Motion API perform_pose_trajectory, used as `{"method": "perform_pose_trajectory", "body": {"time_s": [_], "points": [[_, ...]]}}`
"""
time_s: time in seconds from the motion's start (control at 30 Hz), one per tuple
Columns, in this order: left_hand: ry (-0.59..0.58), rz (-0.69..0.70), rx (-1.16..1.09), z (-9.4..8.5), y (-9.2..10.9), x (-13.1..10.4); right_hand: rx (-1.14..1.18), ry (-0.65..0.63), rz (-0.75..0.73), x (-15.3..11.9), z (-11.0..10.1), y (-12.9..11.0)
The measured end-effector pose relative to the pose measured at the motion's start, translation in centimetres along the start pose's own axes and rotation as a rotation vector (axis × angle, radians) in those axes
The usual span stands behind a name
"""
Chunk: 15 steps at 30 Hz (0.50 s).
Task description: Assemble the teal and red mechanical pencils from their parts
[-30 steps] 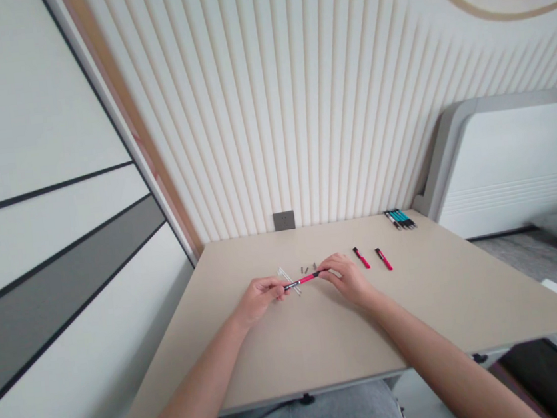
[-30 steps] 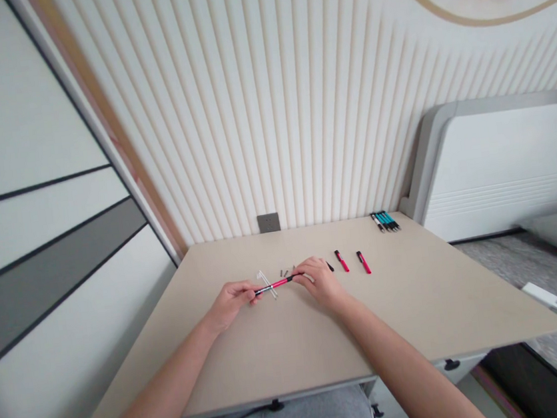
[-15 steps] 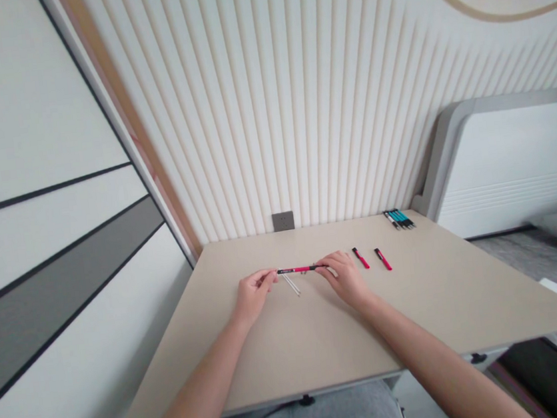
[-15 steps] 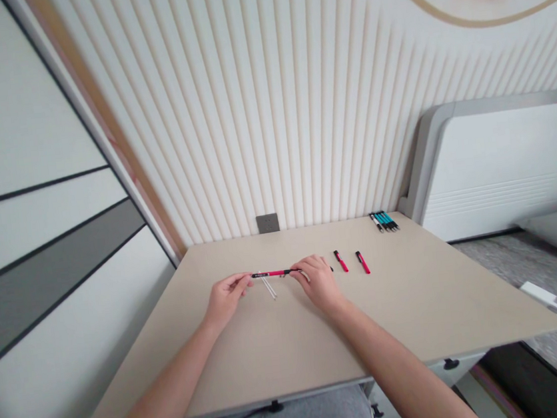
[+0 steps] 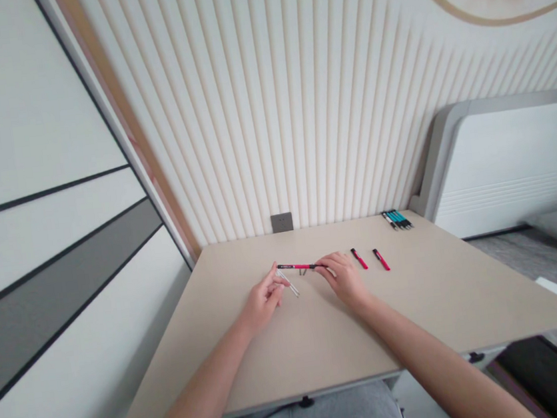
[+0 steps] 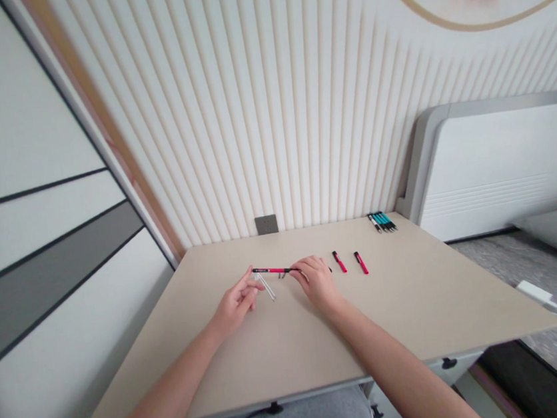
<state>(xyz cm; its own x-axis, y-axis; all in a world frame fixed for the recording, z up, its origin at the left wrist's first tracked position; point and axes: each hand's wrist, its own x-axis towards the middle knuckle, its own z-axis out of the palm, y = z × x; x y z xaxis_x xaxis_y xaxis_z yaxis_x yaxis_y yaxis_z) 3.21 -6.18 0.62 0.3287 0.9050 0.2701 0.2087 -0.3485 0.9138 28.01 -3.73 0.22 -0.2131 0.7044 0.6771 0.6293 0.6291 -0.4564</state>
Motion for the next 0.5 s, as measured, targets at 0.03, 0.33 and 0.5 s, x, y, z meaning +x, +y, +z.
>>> {"method": "perform_pose_trajectory", "body": {"time_s": [0.03, 0.33, 0.5], "points": [[-0.001, 0.004, 0.000, 0.0, 0.0, 0.0, -0.001, 0.008, 0.006, 0.0, 0.0, -0.1], [-0.015, 0.019, 0.061, -0.3, -1.0, 0.0, -0.010, 0.042, 0.032, 0.3, -0.4, 0.0], [-0.027, 0.065, 0.134, -0.3, -0.7, 0.0, 0.011, 0.047, 0.032, 0.3, -0.2, 0.0]]}}
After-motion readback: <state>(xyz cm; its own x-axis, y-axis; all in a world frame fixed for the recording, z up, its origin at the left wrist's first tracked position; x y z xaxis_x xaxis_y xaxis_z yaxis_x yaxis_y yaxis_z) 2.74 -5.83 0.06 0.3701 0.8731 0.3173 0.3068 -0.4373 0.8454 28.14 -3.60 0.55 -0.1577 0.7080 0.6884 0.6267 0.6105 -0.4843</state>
